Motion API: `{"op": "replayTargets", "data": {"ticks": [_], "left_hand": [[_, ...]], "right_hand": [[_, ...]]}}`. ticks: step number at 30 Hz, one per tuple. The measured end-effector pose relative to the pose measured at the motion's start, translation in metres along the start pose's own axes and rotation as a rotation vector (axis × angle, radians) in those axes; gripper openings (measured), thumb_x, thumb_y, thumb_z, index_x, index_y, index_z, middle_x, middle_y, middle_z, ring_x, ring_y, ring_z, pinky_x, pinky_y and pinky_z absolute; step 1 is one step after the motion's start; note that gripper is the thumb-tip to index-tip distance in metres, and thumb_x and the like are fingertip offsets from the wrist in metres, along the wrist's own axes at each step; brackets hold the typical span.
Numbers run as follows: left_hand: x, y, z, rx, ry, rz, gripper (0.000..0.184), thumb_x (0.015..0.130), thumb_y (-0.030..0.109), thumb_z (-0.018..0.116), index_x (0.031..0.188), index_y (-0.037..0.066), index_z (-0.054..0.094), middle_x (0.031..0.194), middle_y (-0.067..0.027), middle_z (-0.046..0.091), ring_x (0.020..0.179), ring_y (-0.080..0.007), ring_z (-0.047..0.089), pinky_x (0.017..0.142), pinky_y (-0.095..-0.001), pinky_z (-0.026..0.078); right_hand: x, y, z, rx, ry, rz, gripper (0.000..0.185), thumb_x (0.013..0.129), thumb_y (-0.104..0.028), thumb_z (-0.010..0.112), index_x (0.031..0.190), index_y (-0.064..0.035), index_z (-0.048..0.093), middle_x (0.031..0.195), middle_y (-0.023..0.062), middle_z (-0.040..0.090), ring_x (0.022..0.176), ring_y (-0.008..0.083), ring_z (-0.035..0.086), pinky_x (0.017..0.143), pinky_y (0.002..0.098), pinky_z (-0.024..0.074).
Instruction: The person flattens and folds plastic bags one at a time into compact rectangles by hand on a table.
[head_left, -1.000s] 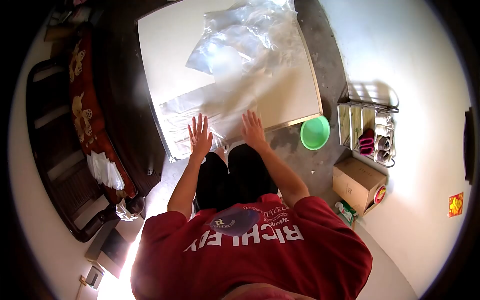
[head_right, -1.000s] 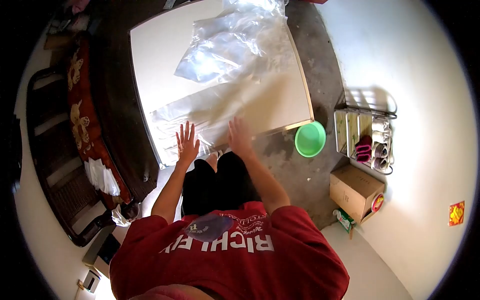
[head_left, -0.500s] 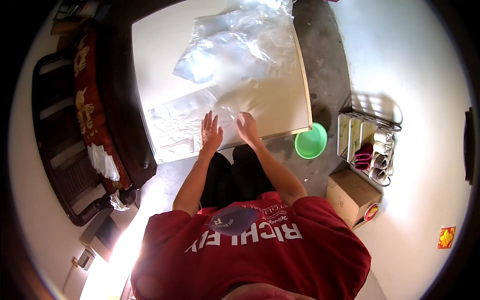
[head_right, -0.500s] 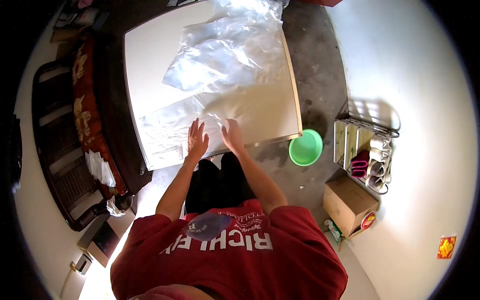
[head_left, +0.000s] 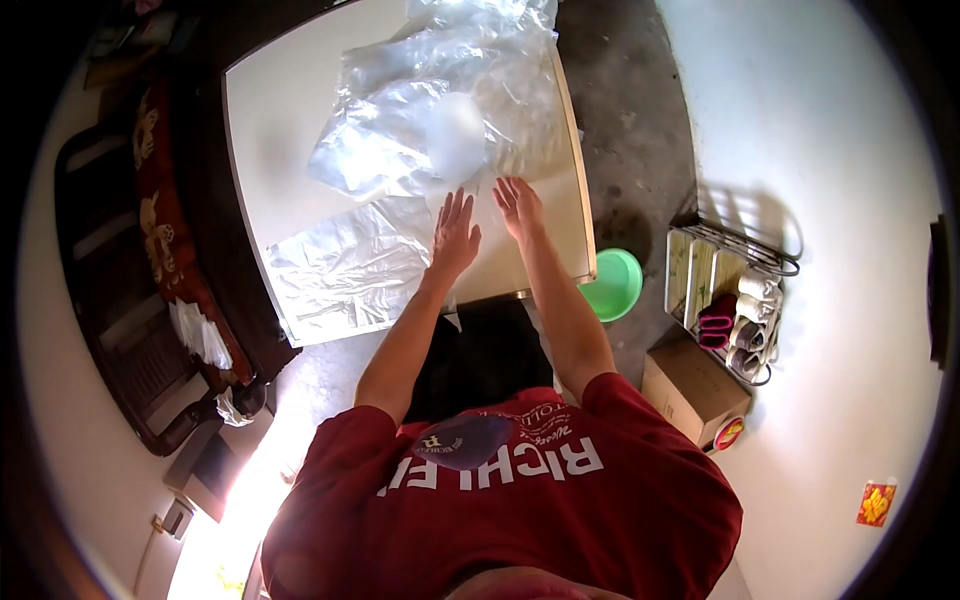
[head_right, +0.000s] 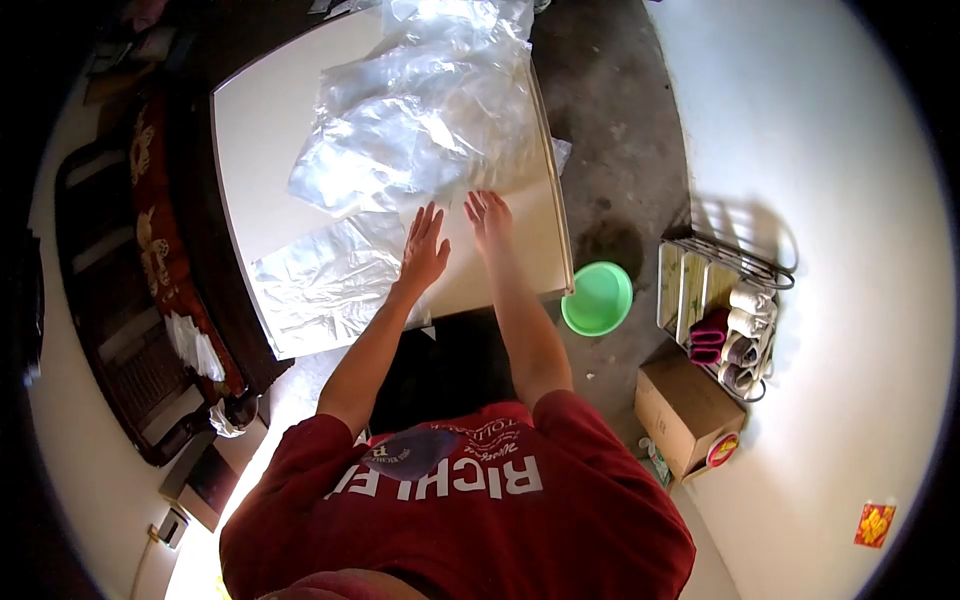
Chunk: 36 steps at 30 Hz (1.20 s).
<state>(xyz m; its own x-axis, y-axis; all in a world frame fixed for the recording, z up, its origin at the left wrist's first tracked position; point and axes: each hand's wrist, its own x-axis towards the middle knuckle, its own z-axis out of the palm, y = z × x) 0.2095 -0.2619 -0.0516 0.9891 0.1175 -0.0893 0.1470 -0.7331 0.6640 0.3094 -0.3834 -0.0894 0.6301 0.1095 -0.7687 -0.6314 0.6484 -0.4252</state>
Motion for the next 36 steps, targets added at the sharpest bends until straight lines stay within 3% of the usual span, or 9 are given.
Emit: {"op": "replayTargets", "data": {"ticks": [7, 11, 13, 14, 17, 21, 26, 30, 36], "left_hand": [[0.022, -0.009, -0.015, 0.114, -0.019, -0.034, 0.052, 0.082, 0.008, 0.057, 0.131, -0.001, 0.041, 0.144, -0.0188, 0.031, 0.132, -0.0390, 0.029, 0.107, -0.0441, 0.031], [0.027, -0.006, -0.014, -0.042, 0.173, -0.097, 0.040, 0.086, 0.011, 0.056, 0.123, -0.003, 0.048, 0.129, -0.0189, 0.050, 0.120, -0.0336, 0.048, 0.099, -0.0397, 0.042], [0.028, -0.002, -0.017, -0.564, 0.041, -0.549, 0.037, 0.090, 0.019, 0.055, 0.120, -0.003, 0.051, 0.120, -0.0160, 0.057, 0.107, -0.0268, 0.058, 0.091, -0.0354, 0.048], [0.029, -0.011, -0.005, -0.838, 0.049, -0.687, 0.044, 0.093, 0.033, 0.053, 0.117, -0.004, 0.050, 0.112, -0.0157, 0.061, 0.097, -0.0230, 0.061, 0.085, -0.0325, 0.051], [0.032, 0.008, -0.010, -1.433, 0.092, -0.970, 0.051, 0.092, 0.041, 0.052, 0.115, -0.004, 0.048, 0.111, -0.0176, 0.060, 0.098, -0.0249, 0.061, 0.086, -0.0340, 0.051], [0.037, 0.010, -0.010, -1.682, 0.230, -0.985, 0.055, 0.093, 0.044, 0.049, 0.117, -0.005, 0.047, 0.112, -0.0189, 0.058, 0.101, -0.0282, 0.059, 0.089, -0.0342, 0.049], [0.046, 0.001, -0.016, -1.625, 0.262, -0.994, 0.029, 0.092, 0.019, 0.052, 0.111, -0.003, 0.053, 0.113, -0.0180, 0.058, 0.101, -0.0294, 0.061, 0.086, -0.0365, 0.053], [0.037, 0.016, -0.042, -1.500, 0.160, -0.867, 0.030, 0.092, 0.022, 0.053, 0.106, -0.005, 0.056, 0.107, -0.0188, 0.062, 0.093, -0.0301, 0.063, 0.083, -0.0369, 0.054], [-0.012, 0.038, -0.106, -0.999, 0.101, -0.730, 0.041, 0.091, 0.035, 0.056, 0.086, -0.005, 0.066, 0.093, -0.0142, 0.068, 0.080, -0.0185, 0.067, 0.071, -0.0273, 0.051]], "right_hand": [[0.022, -0.003, 0.025, -0.270, 0.208, 0.029, 0.031, 0.082, -0.027, 0.067, 0.095, -0.0020, 0.055, 0.089, 0.0086, 0.061, 0.082, 0.0206, 0.060, 0.075, 0.0361, 0.0525], [-0.009, -0.007, 0.039, -0.349, 0.163, -0.131, 0.028, 0.086, -0.025, 0.063, 0.094, 0.0014, 0.056, 0.090, 0.0118, 0.063, 0.080, 0.0214, 0.063, 0.075, 0.0345, 0.0534], [-0.027, -0.007, 0.038, -0.307, 0.102, -0.166, 0.027, 0.087, -0.023, 0.061, 0.094, 0.0027, 0.056, 0.091, 0.0133, 0.063, 0.081, 0.0220, 0.064, 0.075, 0.0342, 0.0536], [-0.035, -0.008, 0.038, -0.223, 0.073, -0.141, 0.023, 0.088, -0.021, 0.059, 0.091, 0.0021, 0.057, 0.089, 0.0115, 0.063, 0.080, 0.0205, 0.063, 0.076, 0.0335, 0.0537], [-0.058, -0.013, 0.035, -0.104, 0.043, -0.096, 0.020, 0.090, -0.017, 0.056, 0.091, 0.0027, 0.058, 0.088, 0.0109, 0.064, 0.081, 0.0197, 0.063, 0.077, 0.0330, 0.0544], [-0.088, -0.013, 0.023, -0.108, 0.055, -0.166, 0.021, 0.092, -0.018, 0.054, 0.092, 0.0033, 0.057, 0.089, 0.0122, 0.064, 0.083, 0.0216, 0.065, 0.077, 0.0343, 0.0544], [-0.119, -0.011, 0.006, -0.262, 0.078, -0.172, 0.027, 0.091, -0.020, 0.056, 0.097, 0.0060, 0.057, 0.092, 0.0150, 0.064, 0.082, 0.0228, 0.066, 0.077, 0.0339, 0.0535], [-0.145, -0.008, -0.010, -0.343, -0.020, -0.165, 0.028, 0.091, -0.020, 0.057, 0.099, 0.0070, 0.057, 0.089, 0.0151, 0.065, 0.080, 0.0228, 0.066, 0.077, 0.0330, 0.0535], [-0.168, 0.005, -0.018, -0.519, -0.060, -0.233, 0.025, 0.091, -0.018, 0.057, 0.095, 0.0070, 0.059, 0.086, 0.0115, 0.064, 0.077, 0.0199, 0.066, 0.071, 0.0305, 0.0549]]}}
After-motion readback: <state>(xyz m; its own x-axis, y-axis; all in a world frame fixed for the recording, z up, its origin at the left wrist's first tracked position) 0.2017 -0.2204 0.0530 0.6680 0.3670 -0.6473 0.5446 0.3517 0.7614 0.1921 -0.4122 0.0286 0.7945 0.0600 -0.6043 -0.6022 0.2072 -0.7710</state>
